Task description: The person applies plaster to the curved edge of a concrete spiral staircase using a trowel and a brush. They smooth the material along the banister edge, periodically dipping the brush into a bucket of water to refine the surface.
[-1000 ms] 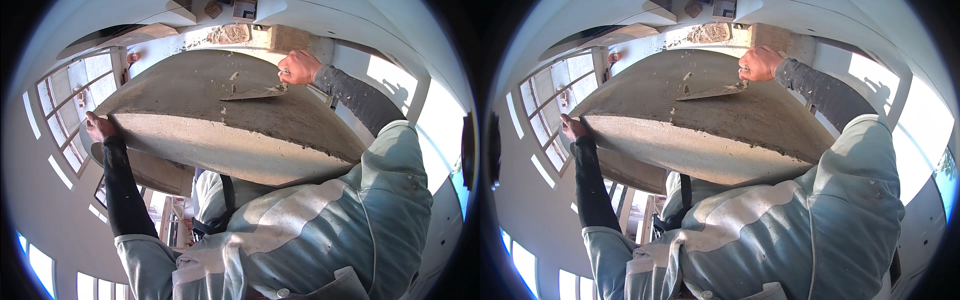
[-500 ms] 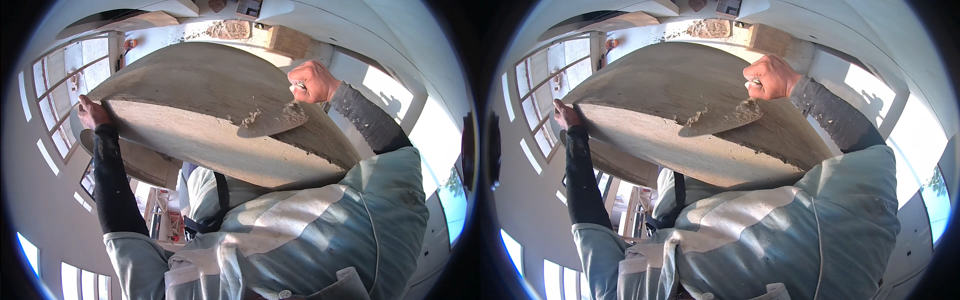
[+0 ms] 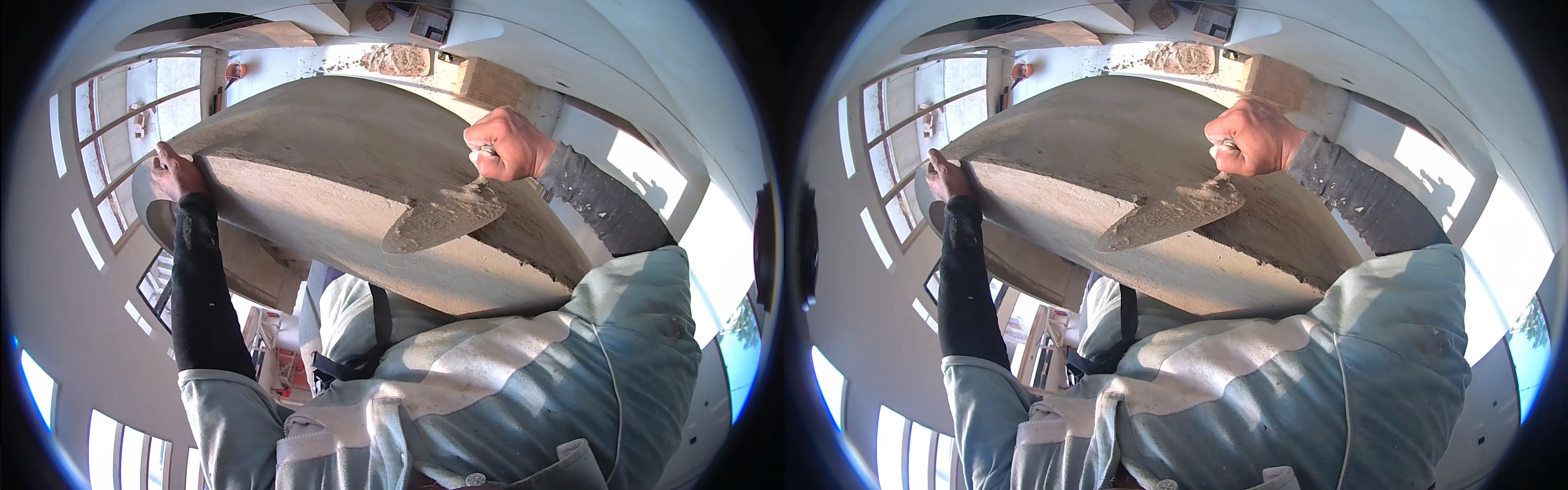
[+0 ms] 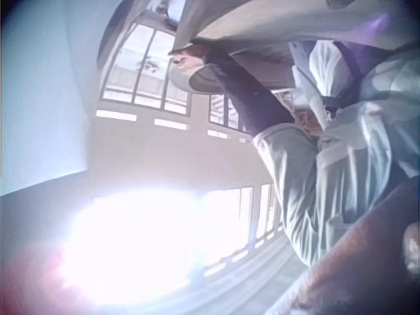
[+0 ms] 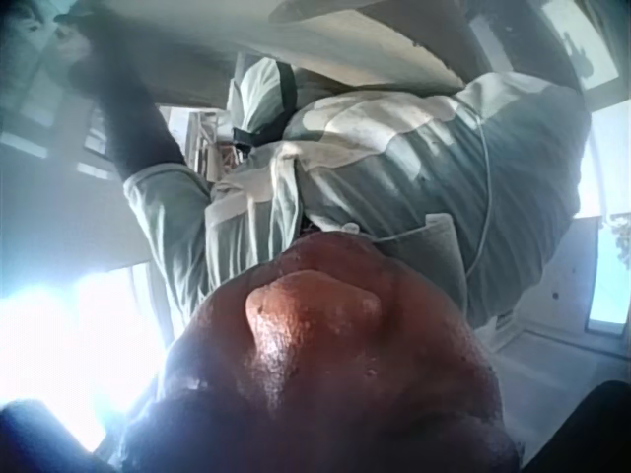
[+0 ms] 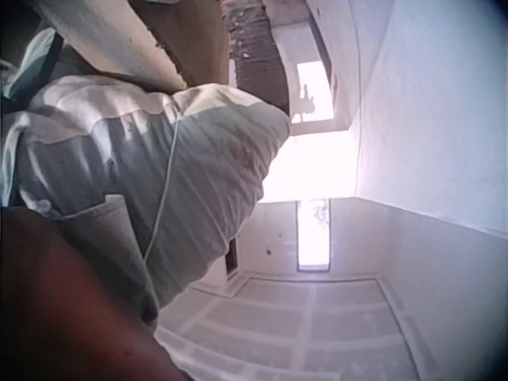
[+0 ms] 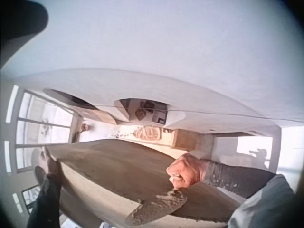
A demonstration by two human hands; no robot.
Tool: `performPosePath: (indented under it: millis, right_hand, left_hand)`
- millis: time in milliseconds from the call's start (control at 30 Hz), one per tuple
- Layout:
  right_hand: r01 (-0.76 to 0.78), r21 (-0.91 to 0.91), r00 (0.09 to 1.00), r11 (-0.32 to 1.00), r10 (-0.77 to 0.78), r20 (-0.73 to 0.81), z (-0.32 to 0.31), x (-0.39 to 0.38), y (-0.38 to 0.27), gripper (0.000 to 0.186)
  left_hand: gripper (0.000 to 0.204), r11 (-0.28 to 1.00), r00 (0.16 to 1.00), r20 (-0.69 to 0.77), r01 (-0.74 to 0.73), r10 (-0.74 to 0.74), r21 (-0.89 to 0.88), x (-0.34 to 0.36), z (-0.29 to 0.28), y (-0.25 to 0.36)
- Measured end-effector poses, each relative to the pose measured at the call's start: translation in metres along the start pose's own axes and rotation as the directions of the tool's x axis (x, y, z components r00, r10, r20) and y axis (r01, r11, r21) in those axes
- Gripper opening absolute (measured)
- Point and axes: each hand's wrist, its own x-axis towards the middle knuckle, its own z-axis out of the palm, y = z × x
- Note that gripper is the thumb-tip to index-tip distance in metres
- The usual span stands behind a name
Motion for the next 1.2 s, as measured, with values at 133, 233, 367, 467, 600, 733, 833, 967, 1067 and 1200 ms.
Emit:
performPosePath:
  millis: [133, 233, 367, 467, 600, 733, 833, 967, 1067, 1200]
  right_hand:
    - [-0.117, -0.156, 0.992, 0.981, 0.123, 0.032, 0.017, 0.025, 0.037, 0.027]
    - [-0.219, -0.197, 0.973, 0.956, 0.229, 0.031, 0.027, 0.025, 0.073, 0.03]
    - [-0.143, -0.004, 0.99, 0.99, 0.143, -0.017, 0.001, 0.024, 0.045, 0.028]
    - [0.007, 0.078, 1.0, 0.997, -0.005, -0.018, -0.01, 0.033, 0.008, 0.024]
    - [0.096, -0.018, 0.995, 0.995, -0.096, -0.016, 0.005, 0.057, -0.005, 0.024]
    - [-0.059, -0.16, 0.996, 0.985, 0.068, 0.051, 0.03, 0.074, 0.037, 0.024]
    - [-0.202, -0.253, 0.971, 0.946, 0.227, 0.073, 0.031, 0.082, 0.071, 0.026]
    - [-0.162, -0.078, 0.986, 0.984, 0.164, 0.02, 0.009, 0.076, 0.053, 0.03]
    - [0.018, 0.03, 1.0, 0.999, -0.019, 0.016, -0.006, 0.078, 0.007, 0.026]
    - [0.1, -0.009, 0.994, 0.995, -0.1, 0.035, 0.005, 0.094, -0.006, 0.025]
  left_hand:
    - [0.077, 1.0, 1.0, 0.002, -0.015, 0.015, -0.001, 0.002, 0.0, -0.006]
    - [0.076, 0.998, 1.0, -0.012, -0.023, 0.023, -0.058, -0.015, -0.002, 0.009]
    - [0.074, 0.999, 1.0, 0.011, 0.003, -0.003, -0.047, -0.023, -0.004, 0.022]
    - [0.074, 1.0, 1.0, -0.006, -0.021, 0.021, -0.019, -0.011, -0.002, 0.008]
    - [0.074, 0.999, 0.999, -0.008, -0.038, 0.038, -0.02, -0.013, -0.005, 0.009]
    - [0.075, 0.999, 1.0, -0.007, -0.024, 0.023, -0.04, -0.019, -0.001, 0.02]
    - [0.074, 0.996, 1.0, 0.007, -0.006, 0.007, -0.091, -0.027, -0.004, 0.026]
    - [0.075, 0.998, 1.0, 0.014, 0.009, -0.008, -0.057, -0.023, -0.006, 0.02]
    - [0.077, 0.999, 1.0, -0.021, -0.006, 0.005, -0.033, -0.025, -0.005, 0.029]
    - [0.079, 0.999, 0.999, -0.044, -0.028, 0.026, -0.046, -0.016, -0.004, 0.01]
